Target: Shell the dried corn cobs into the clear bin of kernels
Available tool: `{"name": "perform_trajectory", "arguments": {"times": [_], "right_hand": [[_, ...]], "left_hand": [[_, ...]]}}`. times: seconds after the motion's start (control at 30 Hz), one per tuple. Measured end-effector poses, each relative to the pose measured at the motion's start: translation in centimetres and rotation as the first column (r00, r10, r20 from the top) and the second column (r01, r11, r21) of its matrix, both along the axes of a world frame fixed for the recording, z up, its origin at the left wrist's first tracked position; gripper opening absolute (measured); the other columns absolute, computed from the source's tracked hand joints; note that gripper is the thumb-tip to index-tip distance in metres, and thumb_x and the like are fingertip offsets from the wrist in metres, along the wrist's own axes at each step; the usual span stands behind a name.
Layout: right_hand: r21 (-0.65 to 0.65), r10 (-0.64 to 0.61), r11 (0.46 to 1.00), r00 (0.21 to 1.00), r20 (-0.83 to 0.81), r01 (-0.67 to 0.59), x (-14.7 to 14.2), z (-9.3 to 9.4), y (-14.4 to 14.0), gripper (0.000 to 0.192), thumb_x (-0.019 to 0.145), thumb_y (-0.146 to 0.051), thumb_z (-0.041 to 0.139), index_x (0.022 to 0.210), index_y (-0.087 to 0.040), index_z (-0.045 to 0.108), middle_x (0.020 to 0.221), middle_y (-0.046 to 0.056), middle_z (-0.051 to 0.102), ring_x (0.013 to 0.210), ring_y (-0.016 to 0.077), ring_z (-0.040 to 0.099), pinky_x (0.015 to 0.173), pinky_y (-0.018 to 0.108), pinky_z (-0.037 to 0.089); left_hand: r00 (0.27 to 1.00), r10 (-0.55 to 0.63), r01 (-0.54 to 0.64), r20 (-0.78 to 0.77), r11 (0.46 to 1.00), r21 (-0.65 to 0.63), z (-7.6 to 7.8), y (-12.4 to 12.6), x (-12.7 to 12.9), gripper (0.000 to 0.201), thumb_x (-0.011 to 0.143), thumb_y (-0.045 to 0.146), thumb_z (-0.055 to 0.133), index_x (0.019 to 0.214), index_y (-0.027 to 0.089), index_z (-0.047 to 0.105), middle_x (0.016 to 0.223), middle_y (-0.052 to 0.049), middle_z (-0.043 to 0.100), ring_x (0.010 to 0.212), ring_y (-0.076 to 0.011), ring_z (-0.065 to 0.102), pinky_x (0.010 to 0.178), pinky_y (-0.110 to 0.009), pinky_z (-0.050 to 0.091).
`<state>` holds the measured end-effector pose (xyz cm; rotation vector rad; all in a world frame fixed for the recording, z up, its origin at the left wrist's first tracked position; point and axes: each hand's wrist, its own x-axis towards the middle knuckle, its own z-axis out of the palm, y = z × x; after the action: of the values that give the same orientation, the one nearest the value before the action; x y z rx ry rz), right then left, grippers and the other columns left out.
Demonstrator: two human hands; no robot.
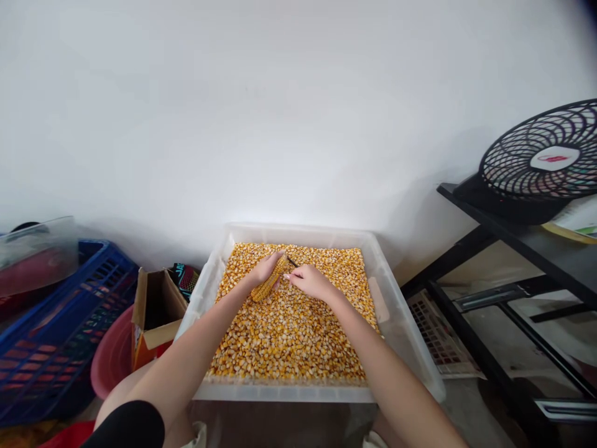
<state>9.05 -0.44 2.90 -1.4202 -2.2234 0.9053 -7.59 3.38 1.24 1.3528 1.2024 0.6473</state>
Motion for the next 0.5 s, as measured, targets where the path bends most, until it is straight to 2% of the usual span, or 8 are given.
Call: {"name": "perform_trajectory", "arguments": {"times": [0.17,0.3,0.5], "right_hand": [[0.027,-0.019,0.999,0.999,-0.04,0.02,0.4,0.2,0.2,0.043,0.084,-0.046,0.038,0.064,-0.014,0.06,0.05,-0.002,0.045,0.049,0.0083,0.039,0.051,0.02,0.024],[0.035,-0.017,0.999,1.0,-0.021,0.018,0.1,0.2,0.1,0.042,0.084,-0.044,0.037,0.064,-0.014,0.059,0.051,-0.002,0.047,0.051,0.0088,0.041,0.052,0.021,0.024],[0.1,-0.093,0.99,0.995,-0.037,0.097,-1.1,-1.3,-0.2,0.042,0.085,-0.042,0.037,0.059,-0.014,0.055,0.051,-0.001,0.046,0.051,0.0088,0.038,0.051,0.021,0.023]], "left_hand": [[1.0,0.026,-0.026,0.014,0.999,-0.031,0.3,0.1,-0.2,0.048,0.079,0.057,0.03,0.064,0.017,0.05,0.039,-0.001,0.05,0.037,-0.0175,0.048,0.041,-0.03,0.039],[1.0,-0.001,0.001,0.014,1.0,0.01,0.3,0.1,-0.3,0.049,0.079,0.058,0.028,0.065,0.016,0.051,0.04,-0.002,0.051,0.038,-0.0177,0.049,0.043,-0.03,0.04],[0.995,-0.036,0.043,-0.092,0.996,0.073,0.3,0.1,-0.4,0.055,0.081,0.058,0.021,0.063,0.016,0.051,0.04,-0.002,0.05,0.04,-0.0162,0.05,0.048,-0.029,0.041]]}}
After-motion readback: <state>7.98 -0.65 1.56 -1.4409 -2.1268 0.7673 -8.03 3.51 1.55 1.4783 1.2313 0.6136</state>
